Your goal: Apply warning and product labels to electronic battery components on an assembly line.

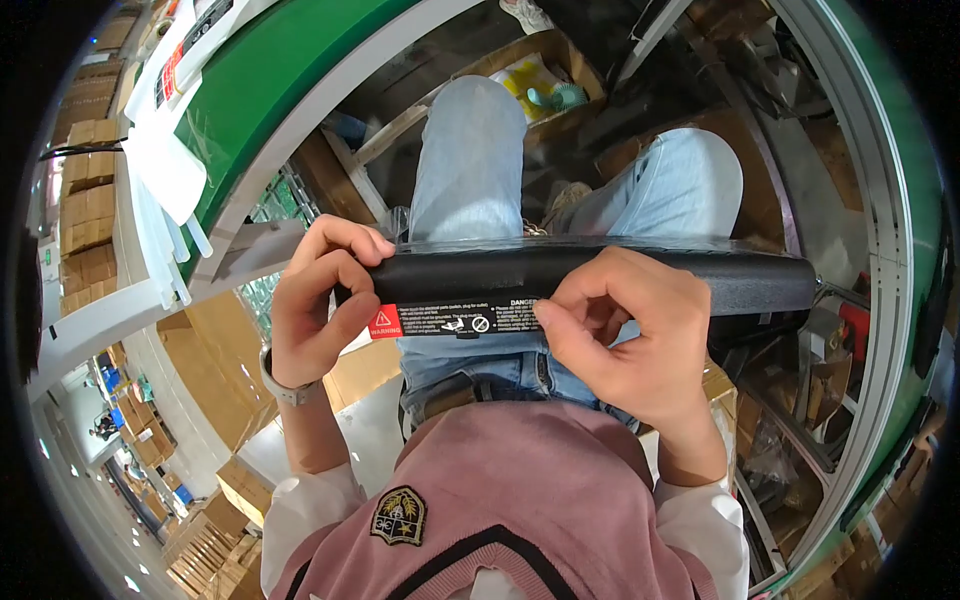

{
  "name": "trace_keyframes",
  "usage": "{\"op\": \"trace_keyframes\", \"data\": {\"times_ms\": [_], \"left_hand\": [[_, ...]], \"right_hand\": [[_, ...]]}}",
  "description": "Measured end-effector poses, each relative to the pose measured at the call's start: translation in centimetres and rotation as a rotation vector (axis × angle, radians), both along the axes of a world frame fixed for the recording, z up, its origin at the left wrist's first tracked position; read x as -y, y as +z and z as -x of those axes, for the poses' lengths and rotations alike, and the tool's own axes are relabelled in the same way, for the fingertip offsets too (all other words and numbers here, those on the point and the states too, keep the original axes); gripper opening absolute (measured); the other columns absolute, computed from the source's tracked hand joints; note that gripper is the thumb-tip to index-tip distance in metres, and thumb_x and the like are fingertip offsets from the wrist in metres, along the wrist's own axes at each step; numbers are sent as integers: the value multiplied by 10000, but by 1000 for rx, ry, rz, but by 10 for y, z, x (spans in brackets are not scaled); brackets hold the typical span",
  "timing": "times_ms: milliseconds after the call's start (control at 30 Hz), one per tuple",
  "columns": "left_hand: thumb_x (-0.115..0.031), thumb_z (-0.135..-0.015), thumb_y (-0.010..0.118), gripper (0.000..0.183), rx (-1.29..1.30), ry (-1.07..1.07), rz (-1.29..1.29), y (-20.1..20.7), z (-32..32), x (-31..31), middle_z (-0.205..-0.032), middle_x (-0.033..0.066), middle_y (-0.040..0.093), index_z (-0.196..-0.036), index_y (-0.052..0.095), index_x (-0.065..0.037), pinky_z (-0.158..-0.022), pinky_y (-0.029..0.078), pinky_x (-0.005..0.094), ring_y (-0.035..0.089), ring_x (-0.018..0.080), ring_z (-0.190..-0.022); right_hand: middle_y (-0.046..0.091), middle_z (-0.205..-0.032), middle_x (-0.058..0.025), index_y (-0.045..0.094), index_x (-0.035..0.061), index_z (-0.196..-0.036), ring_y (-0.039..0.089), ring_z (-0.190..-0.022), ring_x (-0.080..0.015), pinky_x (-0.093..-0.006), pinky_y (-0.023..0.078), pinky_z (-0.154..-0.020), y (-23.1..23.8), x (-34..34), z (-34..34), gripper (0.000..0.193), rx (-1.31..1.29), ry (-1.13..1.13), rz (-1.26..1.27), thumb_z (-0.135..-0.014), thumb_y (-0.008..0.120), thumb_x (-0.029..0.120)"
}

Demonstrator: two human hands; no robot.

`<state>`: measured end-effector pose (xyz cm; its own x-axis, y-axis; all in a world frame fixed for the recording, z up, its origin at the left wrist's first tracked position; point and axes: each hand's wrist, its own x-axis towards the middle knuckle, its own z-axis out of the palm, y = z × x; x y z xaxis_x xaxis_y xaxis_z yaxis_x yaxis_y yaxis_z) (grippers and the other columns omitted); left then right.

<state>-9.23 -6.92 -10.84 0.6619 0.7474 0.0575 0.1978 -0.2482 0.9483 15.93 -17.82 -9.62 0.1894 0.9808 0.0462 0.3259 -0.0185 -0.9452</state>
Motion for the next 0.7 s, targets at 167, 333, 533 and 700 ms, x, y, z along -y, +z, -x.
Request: {"op": "trace_keyframes", "data": {"times_ms": [167,333,533,700], "left_hand": [[42,-702,680,160,2,1,29,-4,-3,-5,-940,88,565,-699,532,-19,-806,481,303,608,200,-897],[52,-690,678,187,-24,18,53,-8,-7,-7,-900,85,584,-675,507,-23,-757,489,285,620,185,-841],[55,-654,675,200,-13,-69,16,-9,-7,-9,-909,83,593,-659,492,-25,-750,490,277,625,186,-842],[48,-638,674,201,9,-26,-77,-10,-6,-6,-920,85,601,-656,489,-29,-748,496,283,629,196,-840]], "right_hand": [[566,-596,-5,598,1,-660,495,-474,-40,-180,347,-442,-3,0,6,145,82,-34,-7,-686,738,-28],[562,-585,-2,590,6,-648,489,-456,-36,-179,341,-427,-5,0,7,161,111,-19,-10,-670,745,-34],[557,-588,-14,584,8,-655,524,-470,-68,-203,401,-435,-2,1,4,177,121,-9,18,-702,749,-39],[553,-586,-15,586,10,-658,524,-467,-69,-206,399,-432,-2,-2,4,175,122,22,-3,-692,749,-43]]}}
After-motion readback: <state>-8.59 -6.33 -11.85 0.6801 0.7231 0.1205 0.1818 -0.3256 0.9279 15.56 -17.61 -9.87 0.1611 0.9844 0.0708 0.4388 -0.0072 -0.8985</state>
